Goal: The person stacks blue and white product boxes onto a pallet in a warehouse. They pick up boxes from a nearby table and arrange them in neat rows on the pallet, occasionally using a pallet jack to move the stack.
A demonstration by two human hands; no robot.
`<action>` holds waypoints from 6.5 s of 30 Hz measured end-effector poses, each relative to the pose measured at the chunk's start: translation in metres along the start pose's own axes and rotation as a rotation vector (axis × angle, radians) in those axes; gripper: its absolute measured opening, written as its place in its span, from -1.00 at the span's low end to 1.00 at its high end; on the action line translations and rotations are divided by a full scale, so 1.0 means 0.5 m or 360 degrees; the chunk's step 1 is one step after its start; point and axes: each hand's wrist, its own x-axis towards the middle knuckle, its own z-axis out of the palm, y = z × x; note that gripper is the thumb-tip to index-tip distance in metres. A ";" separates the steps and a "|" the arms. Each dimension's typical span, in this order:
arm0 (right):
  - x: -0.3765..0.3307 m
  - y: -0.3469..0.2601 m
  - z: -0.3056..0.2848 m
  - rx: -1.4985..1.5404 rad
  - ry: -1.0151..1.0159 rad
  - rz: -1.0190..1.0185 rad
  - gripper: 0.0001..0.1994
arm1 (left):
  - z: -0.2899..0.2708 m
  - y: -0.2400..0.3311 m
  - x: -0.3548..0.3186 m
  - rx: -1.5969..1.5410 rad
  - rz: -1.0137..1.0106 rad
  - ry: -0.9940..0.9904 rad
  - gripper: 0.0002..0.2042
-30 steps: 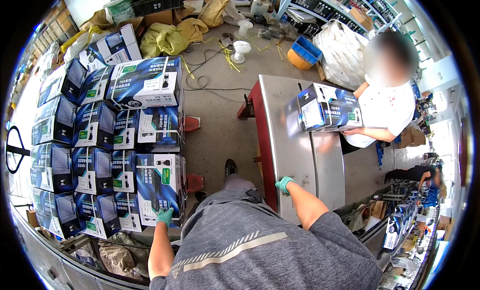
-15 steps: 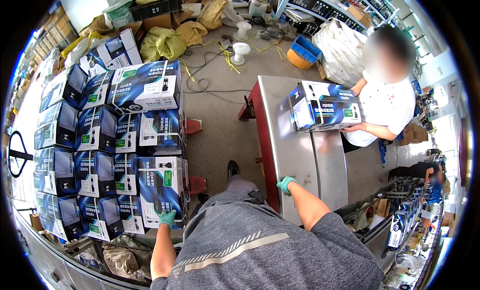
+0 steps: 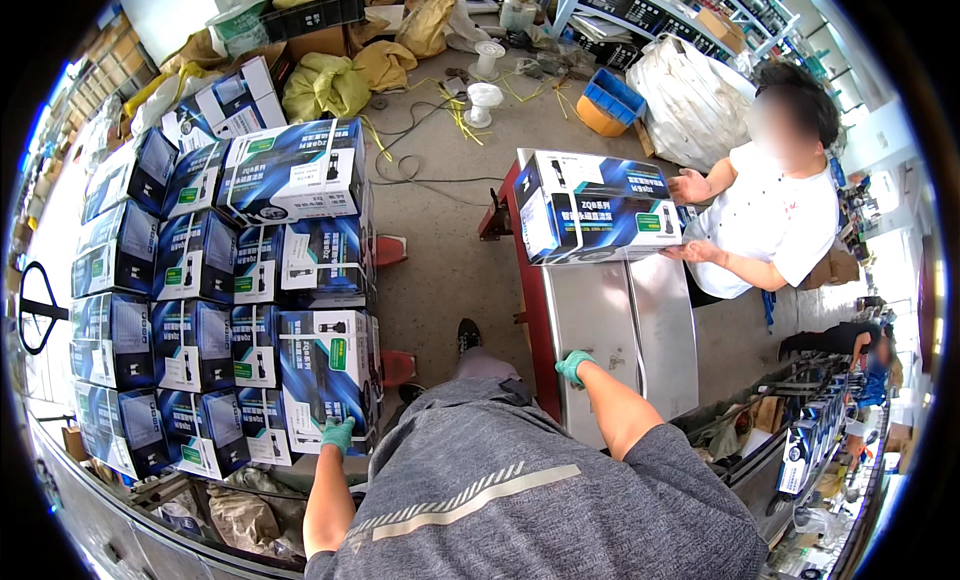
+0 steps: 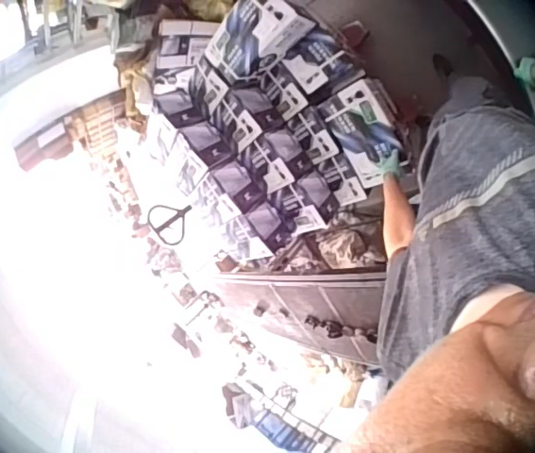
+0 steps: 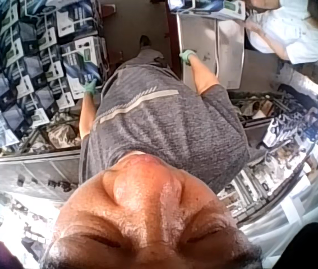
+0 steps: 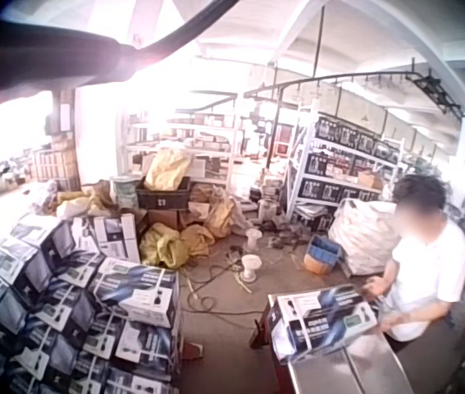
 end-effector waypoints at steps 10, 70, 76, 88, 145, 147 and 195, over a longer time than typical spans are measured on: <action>0.025 0.011 0.005 0.0015 0.0032 -0.0045 -0.51 | 0.000 -0.008 -0.002 0.0079 0.0009 0.0057 -0.60; -0.001 0.043 0.014 -0.0026 0.0359 -0.0178 -0.48 | 0.015 0.030 -0.033 0.0032 -0.0024 0.0056 -0.57; 0.038 0.100 0.016 0.0441 0.0102 -0.0428 -0.44 | 0.041 -0.034 -0.008 -0.0044 0.0169 0.0444 -0.54; -0.168 0.053 -0.515 0.1378 0.1050 -0.1317 -0.78 | 0.072 0.240 -0.147 -0.0117 0.0225 0.0754 -0.63; 0.027 0.230 -0.688 0.2726 -0.0276 -0.0990 -0.57 | 0.667 1.019 -0.138 -0.0875 0.0007 -0.0759 -0.44; 0.019 0.189 -0.633 0.2794 -0.0130 -0.1022 -0.70 | 0.589 0.976 -0.186 -0.0973 -0.0015 -0.0598 -0.59; 0.061 -1.220 -0.519 0.0671 0.1086 -0.2035 -0.21 | -0.070 0.887 0.143 -0.1158 -0.0012 0.1739 -0.08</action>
